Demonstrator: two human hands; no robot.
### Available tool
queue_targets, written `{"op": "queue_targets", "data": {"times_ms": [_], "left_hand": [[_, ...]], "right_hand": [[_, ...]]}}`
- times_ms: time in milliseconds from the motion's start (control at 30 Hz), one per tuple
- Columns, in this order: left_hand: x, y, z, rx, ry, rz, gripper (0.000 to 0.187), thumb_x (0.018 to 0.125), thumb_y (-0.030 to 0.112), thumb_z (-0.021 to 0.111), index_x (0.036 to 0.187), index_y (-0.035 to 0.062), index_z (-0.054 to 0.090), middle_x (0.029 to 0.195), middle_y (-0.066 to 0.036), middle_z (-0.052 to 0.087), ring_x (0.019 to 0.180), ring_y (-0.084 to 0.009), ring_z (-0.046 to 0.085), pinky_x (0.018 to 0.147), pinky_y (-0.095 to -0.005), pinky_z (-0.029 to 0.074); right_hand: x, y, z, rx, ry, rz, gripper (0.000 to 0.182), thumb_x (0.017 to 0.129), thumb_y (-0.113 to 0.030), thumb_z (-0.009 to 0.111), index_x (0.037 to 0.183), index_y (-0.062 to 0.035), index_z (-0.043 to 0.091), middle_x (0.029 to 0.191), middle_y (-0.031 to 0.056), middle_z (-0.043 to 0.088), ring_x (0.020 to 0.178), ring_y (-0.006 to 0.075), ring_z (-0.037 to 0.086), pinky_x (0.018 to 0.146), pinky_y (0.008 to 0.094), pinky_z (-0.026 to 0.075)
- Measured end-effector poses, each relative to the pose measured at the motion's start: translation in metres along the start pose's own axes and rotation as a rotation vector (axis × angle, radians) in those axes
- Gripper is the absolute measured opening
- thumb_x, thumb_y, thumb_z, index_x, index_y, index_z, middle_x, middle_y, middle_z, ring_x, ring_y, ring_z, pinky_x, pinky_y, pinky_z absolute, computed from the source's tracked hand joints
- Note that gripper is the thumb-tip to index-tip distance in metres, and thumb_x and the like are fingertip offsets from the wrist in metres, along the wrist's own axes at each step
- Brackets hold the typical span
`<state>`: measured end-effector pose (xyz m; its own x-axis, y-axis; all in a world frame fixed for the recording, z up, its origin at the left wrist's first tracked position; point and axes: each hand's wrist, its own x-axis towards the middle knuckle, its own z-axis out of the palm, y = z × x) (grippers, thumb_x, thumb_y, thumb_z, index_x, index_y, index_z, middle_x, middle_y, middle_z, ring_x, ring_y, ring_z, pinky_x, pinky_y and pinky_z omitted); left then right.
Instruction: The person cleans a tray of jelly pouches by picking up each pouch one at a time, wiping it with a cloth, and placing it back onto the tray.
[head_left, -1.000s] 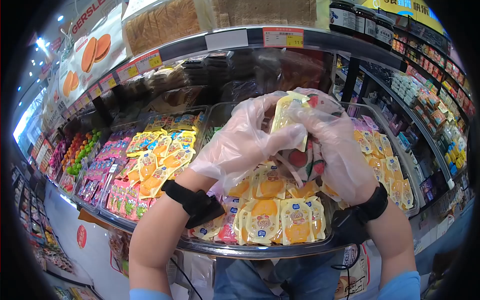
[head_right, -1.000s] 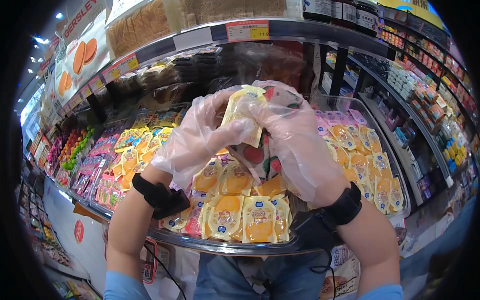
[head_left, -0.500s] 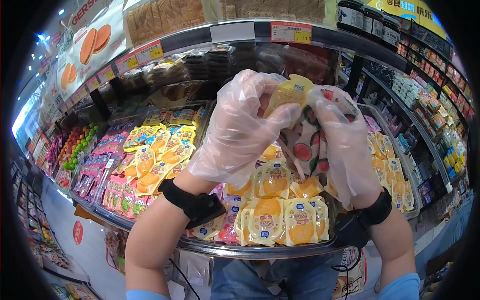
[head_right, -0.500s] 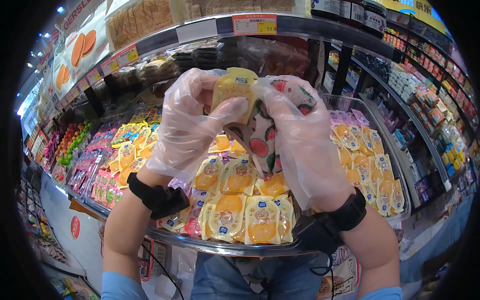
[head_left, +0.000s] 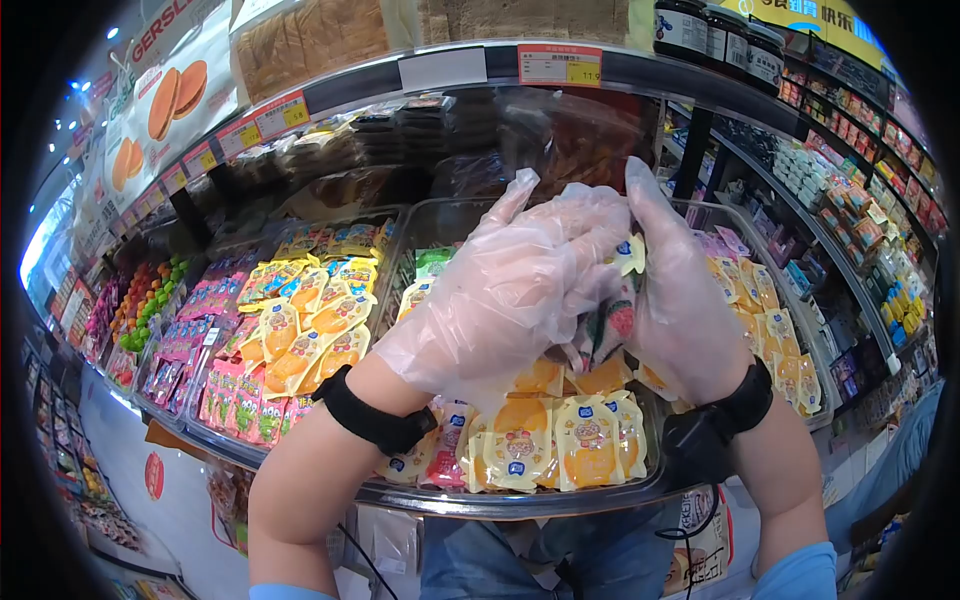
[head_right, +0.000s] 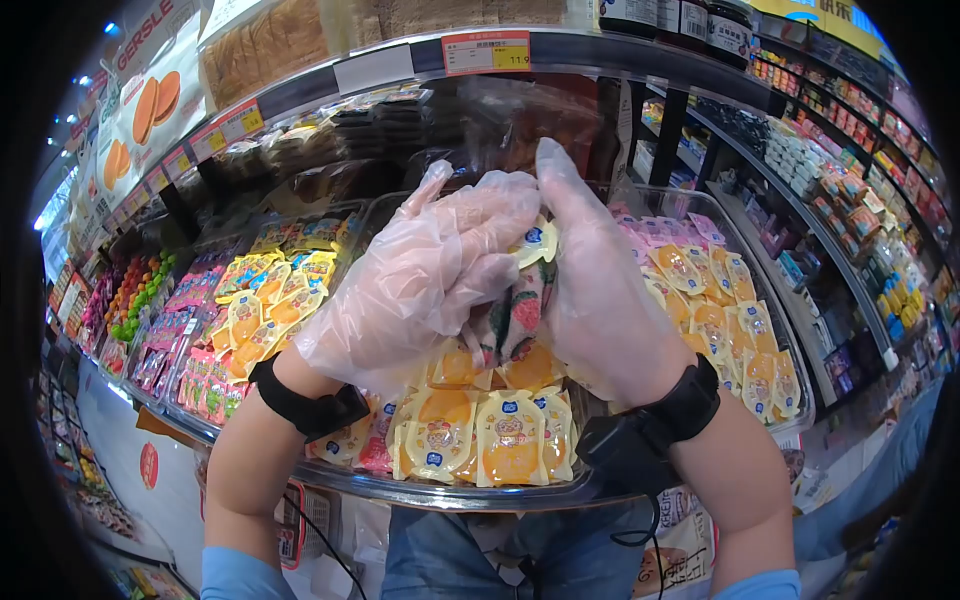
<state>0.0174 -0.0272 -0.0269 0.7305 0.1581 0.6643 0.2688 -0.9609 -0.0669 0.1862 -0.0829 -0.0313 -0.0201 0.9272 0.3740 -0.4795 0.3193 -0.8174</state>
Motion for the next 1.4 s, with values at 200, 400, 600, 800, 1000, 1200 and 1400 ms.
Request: {"op": "queue_targets", "data": {"times_ms": [200,400,600,800,1000,1200,1400], "left_hand": [[-0.001,-0.017,0.006,-0.117,0.083,-0.161,0.041,0.092,0.006,0.058,0.133,0.0037,0.054,0.124,-0.024,0.058,0.111,-0.0419,0.056,0.096,-0.0423,0.047],[-0.005,-0.016,-0.006,-0.257,0.105,-0.279,0.041,0.089,0.006,0.066,0.129,0.0039,0.055,0.121,-0.013,0.061,0.110,-0.0260,0.060,0.098,-0.0344,0.048],[0.006,-0.010,-0.023,-0.793,0.181,-0.542,0.037,0.084,0.013,0.075,0.111,-0.0044,0.057,0.097,-0.012,0.064,0.079,-0.0162,0.066,0.065,-0.0299,0.056],[0.000,-0.019,-0.017,-0.915,0.293,-0.598,0.032,0.086,0.013,0.075,0.105,-0.0019,0.054,0.095,-0.008,0.062,0.083,-0.0103,0.062,0.068,-0.0253,0.055],[0.001,-0.017,-0.018,-1.129,0.378,-0.593,0.035,0.087,0.018,0.075,0.105,-0.0011,0.052,0.094,-0.008,0.062,0.076,-0.0101,0.062,0.065,-0.0244,0.054],[0.001,-0.009,-0.026,-1.152,0.268,-0.706,0.037,0.091,0.021,0.070,0.109,-0.0020,0.047,0.093,-0.011,0.063,0.054,-0.0141,0.063,0.052,-0.0233,0.053],[0.001,-0.004,-0.027,-1.263,0.289,-0.713,0.039,0.090,0.018,0.071,0.113,-0.0007,0.045,0.091,-0.012,0.064,0.068,-0.0189,0.071,0.055,-0.0250,0.057]], "right_hand": [[-0.003,0.000,-0.004,-0.925,-0.293,-0.585,0.027,0.092,-0.001,0.053,0.119,0.0019,0.055,0.115,0.0092,0.061,0.108,0.0192,0.059,0.095,0.0309,0.047],[-0.012,-0.014,0.023,-0.281,0.020,-0.035,0.020,0.094,-0.006,0.058,0.112,0.0018,0.060,0.111,0.0105,0.065,0.097,0.0157,0.064,0.085,0.0285,0.053],[-0.009,-0.010,0.017,-0.328,0.091,0.068,0.036,0.091,-0.016,0.065,0.122,0.0002,0.057,0.111,0.0097,0.065,0.097,0.0165,0.065,0.085,0.0298,0.054],[-0.008,-0.013,0.019,-0.359,0.116,0.014,0.031,0.091,-0.016,0.064,0.117,-0.0002,0.060,0.108,0.0097,0.066,0.095,0.0167,0.066,0.083,0.0303,0.055],[-0.007,-0.010,0.013,-0.350,0.130,-0.053,0.028,0.092,-0.016,0.061,0.115,0.0001,0.062,0.109,0.0105,0.066,0.095,0.0162,0.066,0.082,0.0302,0.055],[-0.006,-0.012,0.012,-0.451,0.212,-0.125,0.029,0.095,-0.019,0.056,0.115,0.0008,0.063,0.110,0.0095,0.066,0.099,0.0154,0.063,0.089,0.0291,0.050],[-0.002,-0.008,0.004,-0.619,0.163,-0.244,0.033,0.098,-0.022,0.053,0.119,0.0012,0.062,0.115,0.0087,0.064,0.105,0.0148,0.060,0.093,0.0290,0.047]]}}
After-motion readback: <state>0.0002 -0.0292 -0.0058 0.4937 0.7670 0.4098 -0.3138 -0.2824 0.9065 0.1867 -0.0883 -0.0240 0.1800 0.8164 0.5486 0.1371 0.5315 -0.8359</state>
